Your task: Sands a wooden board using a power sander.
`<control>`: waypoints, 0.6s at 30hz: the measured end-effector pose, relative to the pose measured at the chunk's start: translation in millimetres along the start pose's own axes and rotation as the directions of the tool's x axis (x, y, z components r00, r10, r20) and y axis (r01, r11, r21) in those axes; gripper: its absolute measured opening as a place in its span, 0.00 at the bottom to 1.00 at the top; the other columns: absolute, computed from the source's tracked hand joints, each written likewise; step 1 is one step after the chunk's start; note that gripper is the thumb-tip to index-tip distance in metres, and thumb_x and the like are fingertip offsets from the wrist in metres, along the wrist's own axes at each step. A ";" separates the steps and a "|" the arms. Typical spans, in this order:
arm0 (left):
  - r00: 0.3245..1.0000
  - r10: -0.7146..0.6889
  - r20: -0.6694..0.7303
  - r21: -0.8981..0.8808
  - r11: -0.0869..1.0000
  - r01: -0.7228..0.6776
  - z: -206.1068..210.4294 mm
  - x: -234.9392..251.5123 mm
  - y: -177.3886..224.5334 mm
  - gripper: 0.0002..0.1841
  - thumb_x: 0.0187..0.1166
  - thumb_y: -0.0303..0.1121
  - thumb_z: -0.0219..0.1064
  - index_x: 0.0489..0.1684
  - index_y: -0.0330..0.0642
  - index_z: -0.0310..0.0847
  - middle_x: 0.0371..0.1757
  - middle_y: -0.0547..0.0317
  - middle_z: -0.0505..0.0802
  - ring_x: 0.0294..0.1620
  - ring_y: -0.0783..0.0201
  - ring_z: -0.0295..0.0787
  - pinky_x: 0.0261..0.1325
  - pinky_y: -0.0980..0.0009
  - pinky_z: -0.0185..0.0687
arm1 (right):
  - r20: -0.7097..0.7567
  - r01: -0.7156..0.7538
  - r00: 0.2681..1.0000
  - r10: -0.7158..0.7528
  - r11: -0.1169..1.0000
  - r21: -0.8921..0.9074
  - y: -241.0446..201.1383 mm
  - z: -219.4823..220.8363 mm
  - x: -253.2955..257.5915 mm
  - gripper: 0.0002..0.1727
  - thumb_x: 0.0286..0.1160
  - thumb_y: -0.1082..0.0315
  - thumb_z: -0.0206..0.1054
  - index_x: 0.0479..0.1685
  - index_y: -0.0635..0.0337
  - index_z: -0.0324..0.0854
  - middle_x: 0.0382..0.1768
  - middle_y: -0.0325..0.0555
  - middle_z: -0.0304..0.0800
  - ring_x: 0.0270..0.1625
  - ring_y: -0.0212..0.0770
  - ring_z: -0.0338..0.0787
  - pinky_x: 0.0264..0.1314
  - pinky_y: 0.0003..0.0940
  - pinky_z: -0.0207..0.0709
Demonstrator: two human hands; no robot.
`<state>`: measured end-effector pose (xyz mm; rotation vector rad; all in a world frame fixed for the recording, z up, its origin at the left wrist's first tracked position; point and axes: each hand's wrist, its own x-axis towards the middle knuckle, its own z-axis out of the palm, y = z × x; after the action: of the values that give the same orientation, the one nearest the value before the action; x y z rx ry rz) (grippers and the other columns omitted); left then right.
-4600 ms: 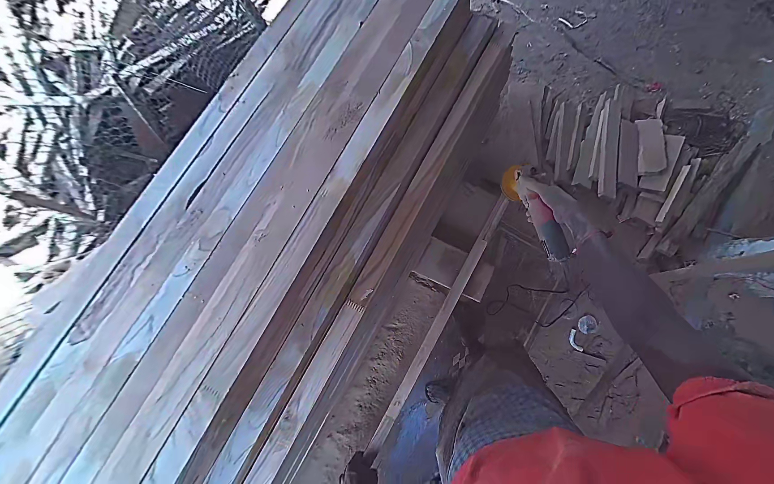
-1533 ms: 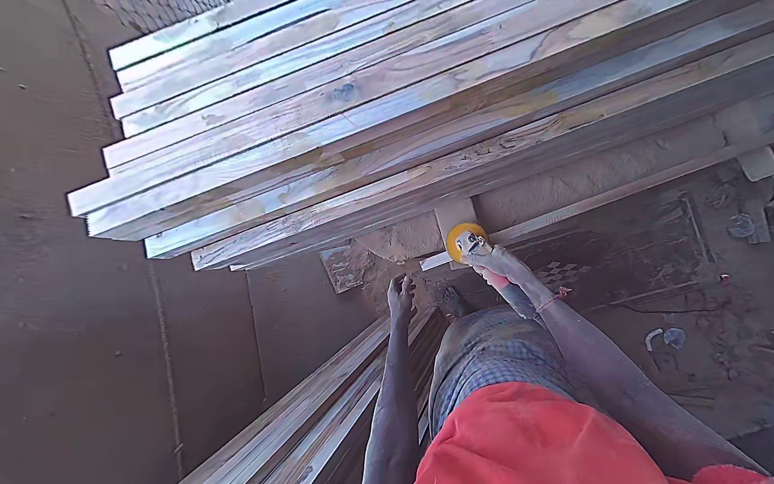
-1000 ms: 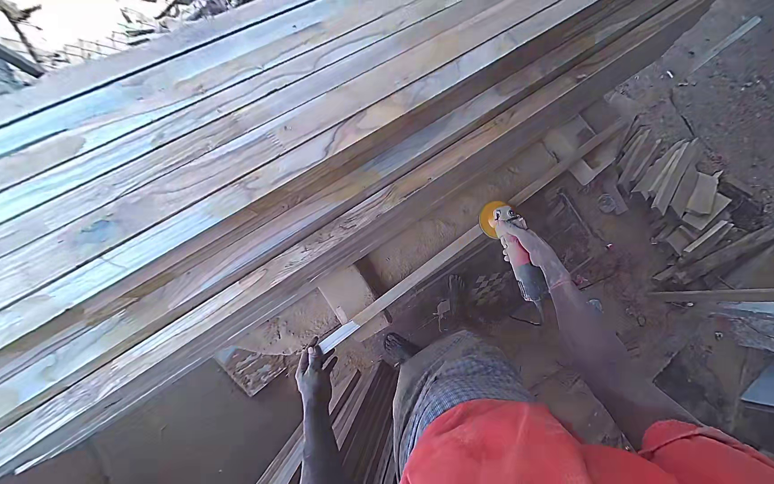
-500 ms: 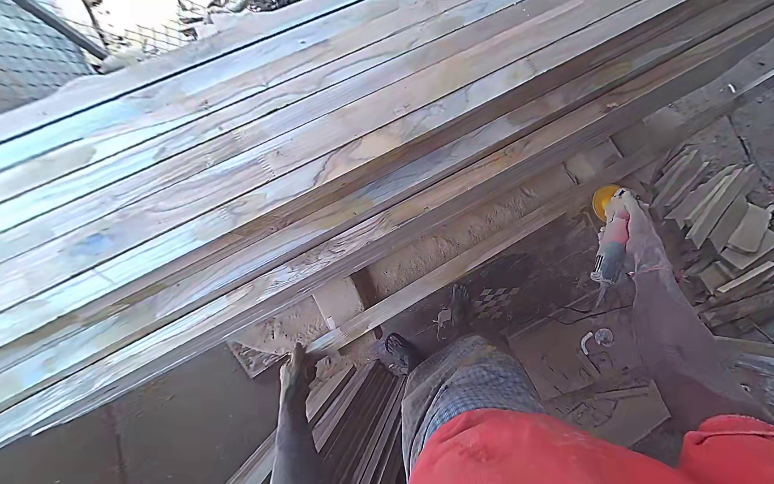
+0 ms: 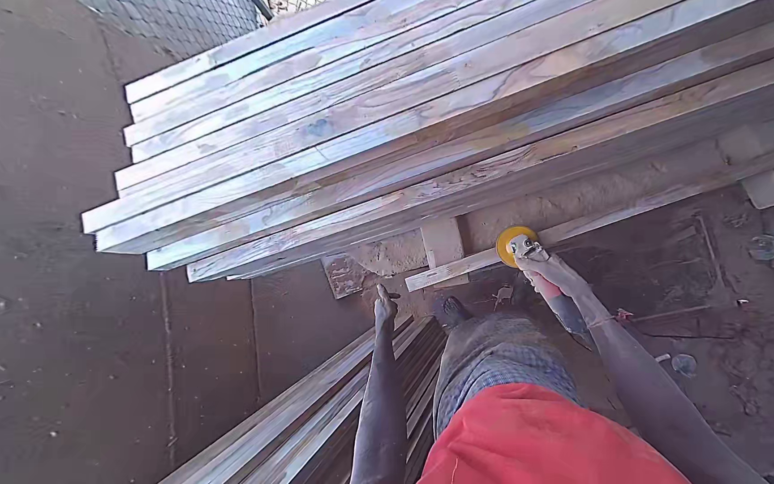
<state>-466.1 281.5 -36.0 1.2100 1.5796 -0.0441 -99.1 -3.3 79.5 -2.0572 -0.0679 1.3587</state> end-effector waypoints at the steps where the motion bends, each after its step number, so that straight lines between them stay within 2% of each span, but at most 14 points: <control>1: 0.999 -0.023 -0.022 -0.061 0.998 0.022 -12.4 -0.8 -16.9 0.48 0.89 0.66 0.21 0.42 0.37 0.87 0.11 0.64 0.74 0.11 0.66 0.66 0.19 0.66 0.68 | 0.049 0.015 0.999 -0.011 0.997 -0.073 -6.7 33.8 1.5 0.35 0.57 0.30 0.78 0.46 0.53 0.87 0.29 0.41 0.89 0.27 0.37 0.88 0.33 0.39 0.86; 3: 0.992 -0.111 -0.056 -0.170 0.980 0.100 -33.6 -10.2 -44.7 0.48 0.89 0.67 0.20 0.42 0.37 0.86 0.11 0.63 0.74 0.10 0.65 0.66 0.17 0.66 0.67 | 0.129 0.052 0.991 -0.021 0.968 -0.245 -28.6 95.2 -1.2 0.39 0.52 0.25 0.77 0.46 0.53 0.87 0.32 0.41 0.90 0.29 0.38 0.88 0.39 0.42 0.85; 6: 0.973 -0.201 -0.111 -0.281 0.946 0.163 -49.9 -27.4 -77.7 0.47 0.88 0.68 0.21 0.38 0.39 0.83 0.11 0.63 0.72 0.11 0.63 0.66 0.18 0.65 0.67 | 0.211 0.120 0.977 -0.021 0.875 -0.469 -59.8 170.9 -6.6 0.50 0.47 0.17 0.72 0.52 0.57 0.86 0.43 0.49 0.91 0.46 0.47 0.91 0.55 0.56 0.82; 8: 0.962 -0.246 -0.123 -0.329 0.924 0.194 -55.5 -36.4 -88.8 0.49 0.88 0.68 0.20 0.45 0.37 0.84 0.18 0.57 0.79 0.18 0.59 0.74 0.27 0.59 0.75 | 0.256 0.161 0.966 -0.027 0.837 -0.522 -75.2 212.9 -10.2 0.51 0.46 0.16 0.71 0.50 0.58 0.86 0.47 0.52 0.91 0.52 0.49 0.91 0.58 0.57 0.81; 10: 0.954 -0.280 -0.111 -0.357 0.907 0.224 -55.7 -41.8 -89.3 0.52 0.86 0.69 0.18 0.55 0.34 0.83 0.30 0.45 0.88 0.30 0.52 0.83 0.40 0.51 0.81 | 0.283 0.175 0.959 -0.021 0.829 -0.531 -87.8 241.6 -18.0 0.51 0.47 0.17 0.72 0.52 0.59 0.86 0.51 0.53 0.91 0.55 0.50 0.90 0.60 0.58 0.80; 12: 0.958 -0.274 -0.088 -0.387 0.895 0.220 -50.1 -39.0 -83.5 0.53 0.85 0.70 0.17 0.60 0.34 0.82 0.40 0.40 0.92 0.39 0.47 0.89 0.47 0.47 0.83 | 0.279 0.167 0.960 -0.021 0.843 -0.512 -91.5 253.7 -20.4 0.51 0.48 0.18 0.72 0.53 0.60 0.85 0.51 0.53 0.91 0.56 0.51 0.90 0.61 0.58 0.79; 15: 0.984 -0.176 -0.037 -0.445 0.884 0.142 -39.8 -30.7 -61.5 0.51 0.87 0.69 0.18 0.65 0.34 0.80 0.43 0.41 0.94 0.42 0.49 0.92 0.47 0.49 0.85 | 0.226 0.129 0.974 -0.023 0.873 -0.470 -82.2 241.3 -17.4 0.50 0.49 0.18 0.72 0.51 0.60 0.86 0.48 0.53 0.92 0.53 0.50 0.91 0.60 0.58 0.80; 17: 0.999 -0.051 0.010 -0.442 0.896 0.050 -32.5 -24.9 -39.8 0.45 0.92 0.63 0.22 0.68 0.33 0.79 0.48 0.41 0.94 0.45 0.50 0.93 0.50 0.51 0.87 | 0.181 0.094 0.983 -0.017 0.899 -0.428 -70.3 214.9 -15.9 0.48 0.50 0.19 0.72 0.48 0.59 0.87 0.43 0.50 0.92 0.46 0.46 0.91 0.56 0.54 0.82; 18: 0.999 0.032 0.024 -0.430 0.903 -0.019 -27.8 -19.7 -29.3 0.40 0.95 0.57 0.28 0.68 0.31 0.78 0.49 0.40 0.94 0.45 0.50 0.94 0.50 0.52 0.89 | 0.157 0.074 0.987 -0.013 0.918 -0.391 -62.8 198.4 -14.7 0.47 0.50 0.20 0.73 0.47 0.58 0.87 0.40 0.48 0.91 0.41 0.44 0.90 0.52 0.51 0.83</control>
<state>-508.5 270.5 -25.6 0.8757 1.4485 0.2900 -252.5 138.0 78.1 -2.2537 -0.4906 1.5722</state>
